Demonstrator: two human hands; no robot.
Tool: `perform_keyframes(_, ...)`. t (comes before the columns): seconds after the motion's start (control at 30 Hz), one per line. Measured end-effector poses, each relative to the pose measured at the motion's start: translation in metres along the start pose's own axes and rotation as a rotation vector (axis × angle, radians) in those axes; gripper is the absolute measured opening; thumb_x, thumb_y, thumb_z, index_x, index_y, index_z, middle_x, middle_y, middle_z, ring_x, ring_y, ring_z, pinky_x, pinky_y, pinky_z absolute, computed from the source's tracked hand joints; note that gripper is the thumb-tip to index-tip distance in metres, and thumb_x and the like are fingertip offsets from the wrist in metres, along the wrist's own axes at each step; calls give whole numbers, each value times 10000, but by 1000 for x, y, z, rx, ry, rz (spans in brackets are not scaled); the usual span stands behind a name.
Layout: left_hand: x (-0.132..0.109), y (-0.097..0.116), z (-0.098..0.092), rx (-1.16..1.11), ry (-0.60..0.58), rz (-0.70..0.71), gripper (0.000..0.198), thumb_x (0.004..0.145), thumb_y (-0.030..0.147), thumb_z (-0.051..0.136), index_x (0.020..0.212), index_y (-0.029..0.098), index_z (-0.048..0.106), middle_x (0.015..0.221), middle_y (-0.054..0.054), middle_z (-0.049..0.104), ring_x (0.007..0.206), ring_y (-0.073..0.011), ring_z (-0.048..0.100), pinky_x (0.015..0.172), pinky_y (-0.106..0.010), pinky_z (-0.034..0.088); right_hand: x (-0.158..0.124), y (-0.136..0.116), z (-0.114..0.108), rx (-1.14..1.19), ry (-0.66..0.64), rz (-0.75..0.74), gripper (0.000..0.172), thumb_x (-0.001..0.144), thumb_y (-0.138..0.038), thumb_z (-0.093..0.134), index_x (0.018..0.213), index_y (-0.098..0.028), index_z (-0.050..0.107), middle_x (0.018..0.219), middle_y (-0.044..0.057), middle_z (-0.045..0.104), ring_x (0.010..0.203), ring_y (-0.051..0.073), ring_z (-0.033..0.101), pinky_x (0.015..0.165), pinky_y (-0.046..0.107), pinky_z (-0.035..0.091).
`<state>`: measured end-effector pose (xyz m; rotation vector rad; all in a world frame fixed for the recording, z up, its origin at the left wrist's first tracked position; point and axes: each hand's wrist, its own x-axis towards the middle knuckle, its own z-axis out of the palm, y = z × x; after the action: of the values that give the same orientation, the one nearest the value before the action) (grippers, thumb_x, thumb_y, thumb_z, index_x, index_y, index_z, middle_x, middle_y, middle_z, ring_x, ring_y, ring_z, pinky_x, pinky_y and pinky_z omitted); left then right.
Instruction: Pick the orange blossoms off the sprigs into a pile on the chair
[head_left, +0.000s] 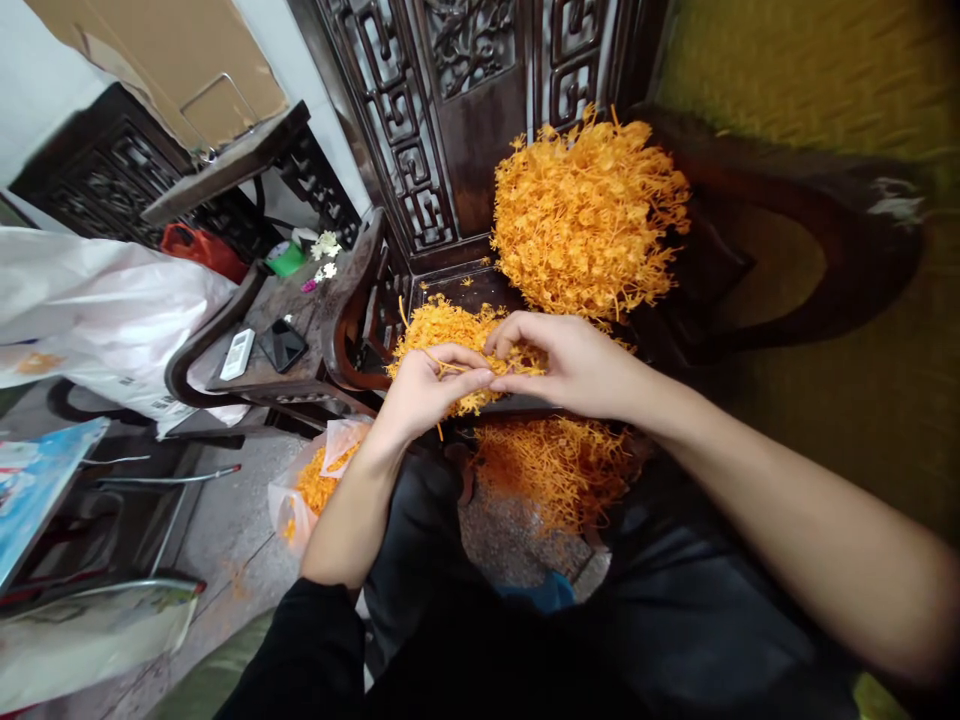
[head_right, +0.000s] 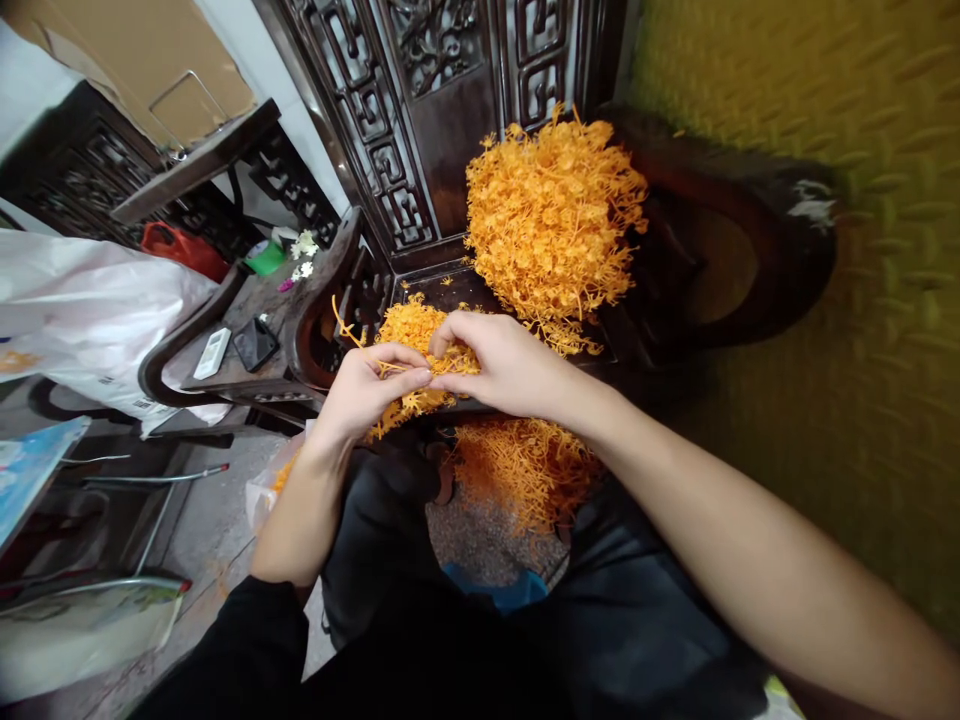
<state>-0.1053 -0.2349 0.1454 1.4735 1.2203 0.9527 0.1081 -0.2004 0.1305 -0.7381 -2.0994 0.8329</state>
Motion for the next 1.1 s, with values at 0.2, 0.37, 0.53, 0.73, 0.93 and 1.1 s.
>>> perform_keyframes(0.2,-5,-4,-5,150,-3,53,227,818,390,840,903,181,816,664,-1,687,481,-68,412,483,-228,319,0,4,-7,235,-16,68,214,889,-425,757,913,-219,708,1004,60,747,940,231,702,885,389,550)
perform_keyframes(0.37,-4,-11,1,294,24,173,191,836,370,820,854,184,780,824,-37,756,582,-101,535,549,-241,391,0,2,2,315,-10,171,216,875,-401,756,993,-219,759,992,55,777,909,225,718,848,390,571)
perform_keyframes(0.53,-5,-2,2,237,53,64,133,784,256,812,829,163,728,706,-4,687,537,-80,506,525,-219,374,5,2,2,205,118,257,114,787,-332,822,831,-226,816,860,51,789,809,240,730,813,418,572)
perform_keyframes(0.73,-6,4,-17,19,80,-65,279,639,208,895,849,145,724,712,-4,667,543,-65,510,522,-202,382,4,29,-47,300,795,306,161,801,-296,844,926,-212,788,870,97,761,788,231,700,794,439,560)
perform_keyframes(0.93,0,2,-18,31,130,-11,292,697,243,875,938,159,733,727,14,654,519,-46,453,503,-198,329,3,27,-18,567,261,434,147,831,-334,753,875,-194,743,812,69,701,647,163,586,664,372,508)
perform_keyframes(1.1,1,2,-11,81,159,2,240,721,241,849,922,166,743,702,13,642,527,-63,447,501,-208,331,7,10,7,418,102,440,485,961,-658,525,812,-219,670,597,-8,441,538,145,389,536,318,319)
